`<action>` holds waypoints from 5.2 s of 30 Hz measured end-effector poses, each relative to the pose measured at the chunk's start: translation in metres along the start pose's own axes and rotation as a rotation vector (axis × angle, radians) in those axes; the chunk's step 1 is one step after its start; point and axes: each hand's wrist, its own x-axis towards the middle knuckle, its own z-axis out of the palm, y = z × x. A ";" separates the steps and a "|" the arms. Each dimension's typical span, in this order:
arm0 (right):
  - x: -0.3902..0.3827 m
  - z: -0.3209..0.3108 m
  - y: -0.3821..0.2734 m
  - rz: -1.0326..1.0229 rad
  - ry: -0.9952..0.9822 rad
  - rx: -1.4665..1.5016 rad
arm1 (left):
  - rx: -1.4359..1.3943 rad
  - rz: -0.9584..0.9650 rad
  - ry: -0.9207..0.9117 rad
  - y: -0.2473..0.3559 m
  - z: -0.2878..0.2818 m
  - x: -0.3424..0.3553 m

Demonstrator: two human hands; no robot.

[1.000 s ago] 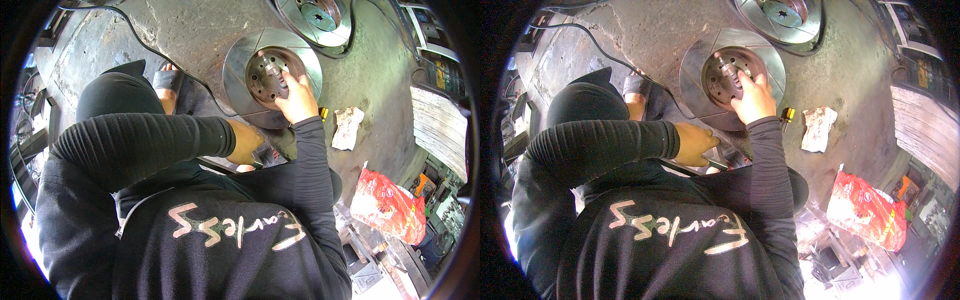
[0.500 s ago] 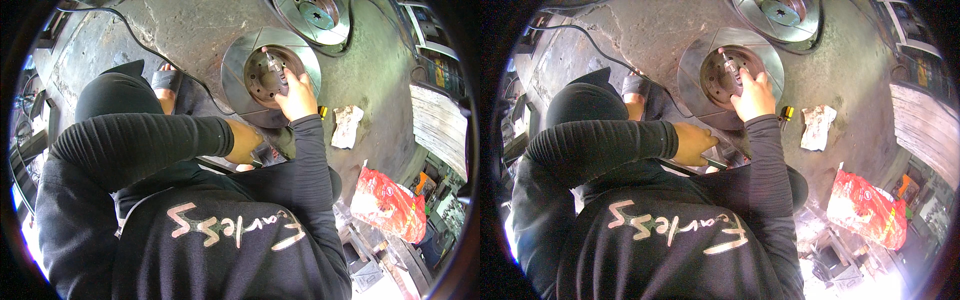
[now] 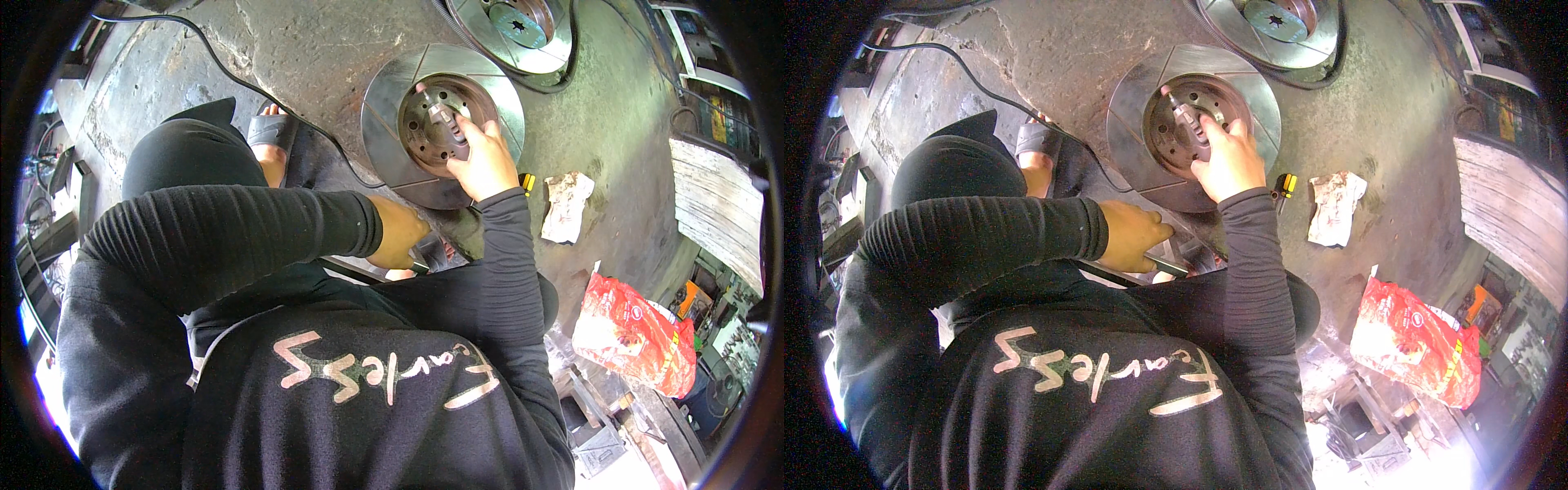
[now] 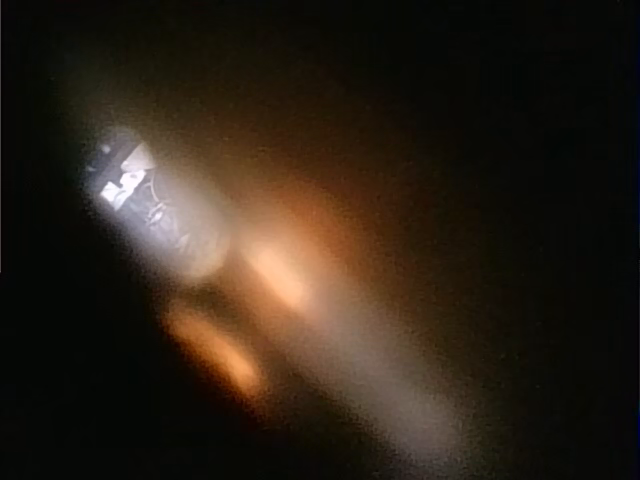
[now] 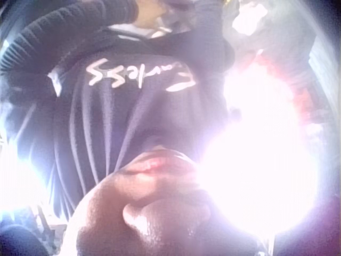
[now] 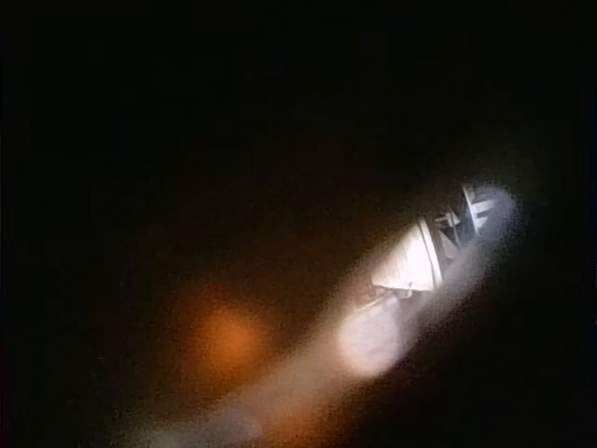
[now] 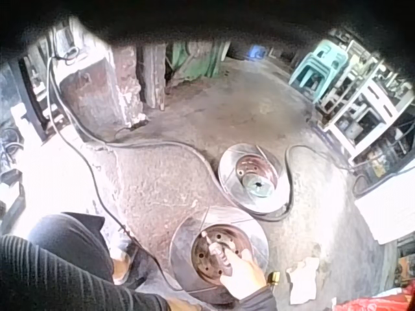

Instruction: The person uses a handheld rotary tool to grind the surface of a brake disc placed on the floor. They repeatedly move the tool over the disc, pause to wipe it with a cloth, and continue grinding.

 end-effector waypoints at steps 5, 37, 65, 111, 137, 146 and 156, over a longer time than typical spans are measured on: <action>0.001 0.000 -0.003 0.055 0.064 -0.044 | 0.026 0.015 0.019 0.000 0.001 0.000; 0.004 -0.008 0.012 0.077 0.059 0.231 | 0.005 0.019 0.023 0.000 0.000 0.000; 0.000 -0.007 0.007 0.048 0.079 0.144 | -0.018 0.014 0.024 0.000 -0.003 -0.001; 0.003 -0.004 -0.015 0.126 -0.037 0.138 | -0.006 0.023 0.003 0.000 -0.001 0.000; -0.004 -0.009 -0.014 -0.045 -0.103 0.040 | -0.006 0.004 -0.002 0.001 -0.002 -0.002; -0.003 -0.006 -0.008 -0.101 -0.059 -0.032 | -0.011 0.012 0.006 0.001 -0.002 -0.003; 0.000 -0.011 -0.005 -0.104 -0.029 -0.117 | -0.009 0.020 0.009 0.002 -0.002 -0.004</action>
